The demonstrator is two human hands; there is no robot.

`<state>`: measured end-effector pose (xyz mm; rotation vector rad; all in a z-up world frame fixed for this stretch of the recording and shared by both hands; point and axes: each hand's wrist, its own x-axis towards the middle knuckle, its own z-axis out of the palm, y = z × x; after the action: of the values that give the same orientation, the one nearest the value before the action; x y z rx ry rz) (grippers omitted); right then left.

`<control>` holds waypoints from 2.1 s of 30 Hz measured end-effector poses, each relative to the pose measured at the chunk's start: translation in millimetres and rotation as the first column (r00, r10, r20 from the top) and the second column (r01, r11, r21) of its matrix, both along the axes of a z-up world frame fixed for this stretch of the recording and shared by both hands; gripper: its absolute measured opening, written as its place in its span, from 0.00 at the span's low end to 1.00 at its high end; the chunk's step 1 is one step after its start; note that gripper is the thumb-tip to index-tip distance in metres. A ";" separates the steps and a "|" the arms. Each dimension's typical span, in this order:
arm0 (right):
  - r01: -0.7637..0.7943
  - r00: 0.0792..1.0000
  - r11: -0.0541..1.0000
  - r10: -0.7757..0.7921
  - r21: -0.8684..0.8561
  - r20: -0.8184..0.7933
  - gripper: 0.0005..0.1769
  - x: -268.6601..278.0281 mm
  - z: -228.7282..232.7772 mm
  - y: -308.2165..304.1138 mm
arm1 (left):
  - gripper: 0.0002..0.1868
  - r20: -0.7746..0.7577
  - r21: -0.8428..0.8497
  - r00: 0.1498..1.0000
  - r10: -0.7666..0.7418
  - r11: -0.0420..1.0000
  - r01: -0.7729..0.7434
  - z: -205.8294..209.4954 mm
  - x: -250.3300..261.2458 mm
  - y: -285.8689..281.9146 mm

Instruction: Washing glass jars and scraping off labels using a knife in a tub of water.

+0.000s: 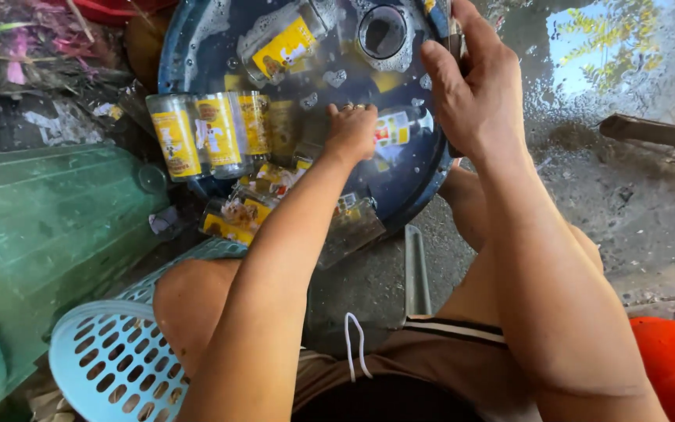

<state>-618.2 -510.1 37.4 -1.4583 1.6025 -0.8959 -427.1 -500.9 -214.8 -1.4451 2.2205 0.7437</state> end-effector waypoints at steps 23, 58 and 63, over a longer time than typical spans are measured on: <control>-0.032 0.995 0.999 0.029 0.026 0.098 0.21 7.2 -0.4 -2.3 | 0.37 -0.005 -0.149 0.993 -0.120 0.982 0.118 24.8 -33.8 19.1; -0.013 0.999 1.000 0.013 0.006 0.046 0.12 28.5 -20.2 37.4 | 0.52 -0.513 -0.417 0.790 0.337 0.706 -0.572 186.5 139.1 -14.1; -0.087 0.996 0.984 0.080 0.158 0.050 0.18 57.7 -14.5 76.5 | 0.47 -0.616 -0.473 0.742 0.266 0.629 -0.618 241.4 155.3 9.9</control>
<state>-560.5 -433.6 22.9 -1.3737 1.5328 -0.7298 -271.8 -491.0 26.6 -2.5031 2.6854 0.5192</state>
